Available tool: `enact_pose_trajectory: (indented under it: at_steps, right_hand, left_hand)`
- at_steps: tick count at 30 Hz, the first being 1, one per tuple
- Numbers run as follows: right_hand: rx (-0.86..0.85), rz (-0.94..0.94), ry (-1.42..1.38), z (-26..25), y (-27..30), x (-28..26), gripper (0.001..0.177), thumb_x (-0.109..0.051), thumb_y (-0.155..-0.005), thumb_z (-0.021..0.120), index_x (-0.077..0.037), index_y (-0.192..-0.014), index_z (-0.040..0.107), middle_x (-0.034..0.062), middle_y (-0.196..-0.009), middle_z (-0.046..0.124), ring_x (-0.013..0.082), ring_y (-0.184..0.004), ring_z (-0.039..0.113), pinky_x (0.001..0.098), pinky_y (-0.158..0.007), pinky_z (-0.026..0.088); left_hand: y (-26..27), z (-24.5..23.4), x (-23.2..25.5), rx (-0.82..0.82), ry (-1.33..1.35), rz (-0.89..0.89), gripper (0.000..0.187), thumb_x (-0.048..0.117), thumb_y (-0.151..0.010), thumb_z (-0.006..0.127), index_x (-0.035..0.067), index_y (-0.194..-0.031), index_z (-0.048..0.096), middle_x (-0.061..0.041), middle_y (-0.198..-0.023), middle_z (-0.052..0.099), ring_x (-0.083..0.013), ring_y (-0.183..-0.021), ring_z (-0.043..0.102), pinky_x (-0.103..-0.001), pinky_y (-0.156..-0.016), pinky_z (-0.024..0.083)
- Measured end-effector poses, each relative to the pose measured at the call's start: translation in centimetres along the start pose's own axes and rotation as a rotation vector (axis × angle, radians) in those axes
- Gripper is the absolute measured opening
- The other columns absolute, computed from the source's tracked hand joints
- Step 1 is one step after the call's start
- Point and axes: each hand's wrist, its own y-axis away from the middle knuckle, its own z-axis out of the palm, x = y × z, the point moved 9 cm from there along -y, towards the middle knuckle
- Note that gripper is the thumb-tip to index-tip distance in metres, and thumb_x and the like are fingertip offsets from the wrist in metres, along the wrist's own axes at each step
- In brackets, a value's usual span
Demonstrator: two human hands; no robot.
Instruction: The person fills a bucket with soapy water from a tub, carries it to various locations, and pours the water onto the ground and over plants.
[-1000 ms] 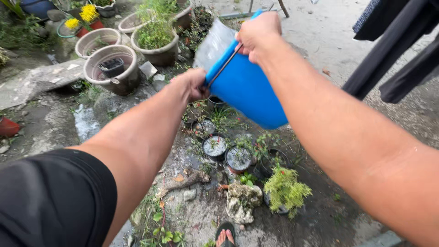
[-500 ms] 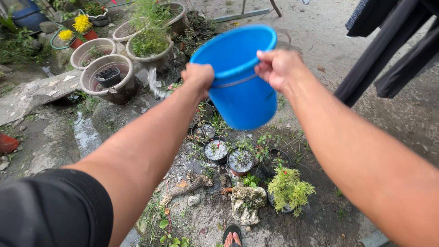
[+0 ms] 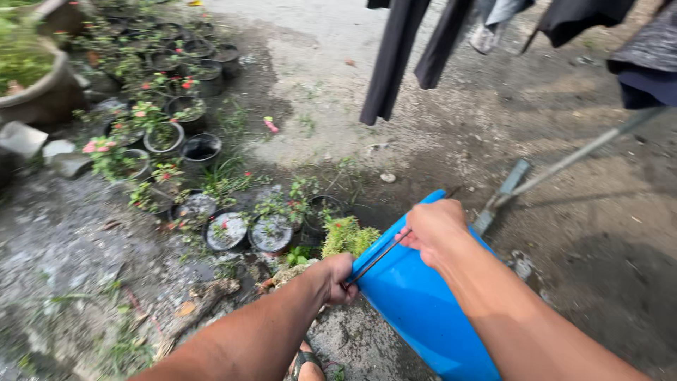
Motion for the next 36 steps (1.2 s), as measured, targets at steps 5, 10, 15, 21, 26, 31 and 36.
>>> enact_pose_trajectory:
  at_steps: [5,10,15,21,26,31,36]
  right_hand:
    - [0.044,0.018,-0.062,3.6,-3.3,-2.0,0.005,0.010,-0.087,0.051,0.011,-0.086,0.056,0.0253,-0.073,0.054,0.0332,-0.053,0.056,0.0519,-0.044,0.050]
    - [0.032,-0.066,0.035,8.7,-5.1,-6.2,0.008,0.009,-0.087,0.051,0.010,-0.092,0.057,0.0228,-0.076,0.059,0.0297,-0.054,0.059,0.0482,-0.046,0.055]
    - [-0.060,-0.198,0.040,12.0,-5.5,-10.8,0.010,0.010,-0.084,0.055,0.011,-0.093,0.060,0.0214,-0.085,0.063,0.0300,-0.064,0.067,0.0465,-0.053,0.063]
    - [-0.141,-0.300,-0.001,11.2,-3.4,-14.8,0.008,0.005,-0.084,0.062,0.008,-0.091,0.062,0.0202,-0.089,0.067,0.0313,-0.073,0.073,0.0455,-0.061,0.067]
    - [-0.133,-0.345,0.013,6.0,-1.6,-13.4,0.006,0.004,-0.085,0.061,0.006,-0.090,0.063,0.0158,-0.089,0.066,0.0273,-0.073,0.072,0.0436,-0.063,0.066]
    - [0.044,-0.234,-0.067,-5.8,-1.2,-6.0,0.006,-0.003,-0.089,0.059,0.000,-0.085,0.061,0.0126,-0.082,0.065,0.0256,-0.067,0.068,0.0410,-0.057,0.060]
    - [0.164,-0.096,-0.322,-21.3,1.8,6.1,0.013,0.006,-0.082,0.063,-0.002,-0.075,0.054,0.0102,-0.067,0.056,0.0211,-0.052,0.056,0.0378,-0.046,0.050]
  left_hand:
    - [-0.3,2.4,-0.2,-0.333,0.075,-0.212,0.035,0.026,-0.096,0.056,0.018,-0.063,0.052,0.002,-0.058,0.046,-0.0079,-0.044,0.033,-0.020,-0.035,0.030]
    - [2.4,0.4,6.8,-0.275,0.049,-0.155,0.035,0.037,-0.096,0.056,0.015,-0.070,0.060,-0.002,-0.063,0.055,-0.0096,-0.049,0.042,-0.015,-0.036,0.029]
    - [2.3,-0.3,13.5,-0.346,0.153,0.005,0.032,0.031,-0.097,0.059,0.016,-0.069,0.058,0.002,-0.060,0.051,-0.0075,-0.047,0.042,-0.018,-0.039,0.033]
    - [3.0,1.3,18.6,-0.387,0.187,0.188,0.026,0.010,-0.095,0.051,0.015,-0.070,0.056,0.001,-0.061,0.048,-0.0093,-0.049,0.040,-0.022,-0.042,0.033]
    - [2.8,3.8,16.5,-0.361,0.145,0.198,0.021,0.004,-0.092,0.045,0.011,-0.075,0.056,-0.002,-0.067,0.049,-0.0117,-0.053,0.042,-0.025,-0.047,0.037]
    - [-1.1,8.1,9.2,-0.242,-0.041,0.120,0.017,0.004,-0.092,0.047,0.012,-0.077,0.052,-0.004,-0.066,0.047,-0.0142,-0.053,0.042,-0.032,-0.052,0.044]
    - [-3.6,15.1,-3.5,-0.082,-0.199,0.013,0.015,0.011,-0.095,0.051,0.011,-0.080,0.055,-0.006,-0.065,0.048,-0.0148,-0.052,0.042,-0.034,-0.049,0.040]
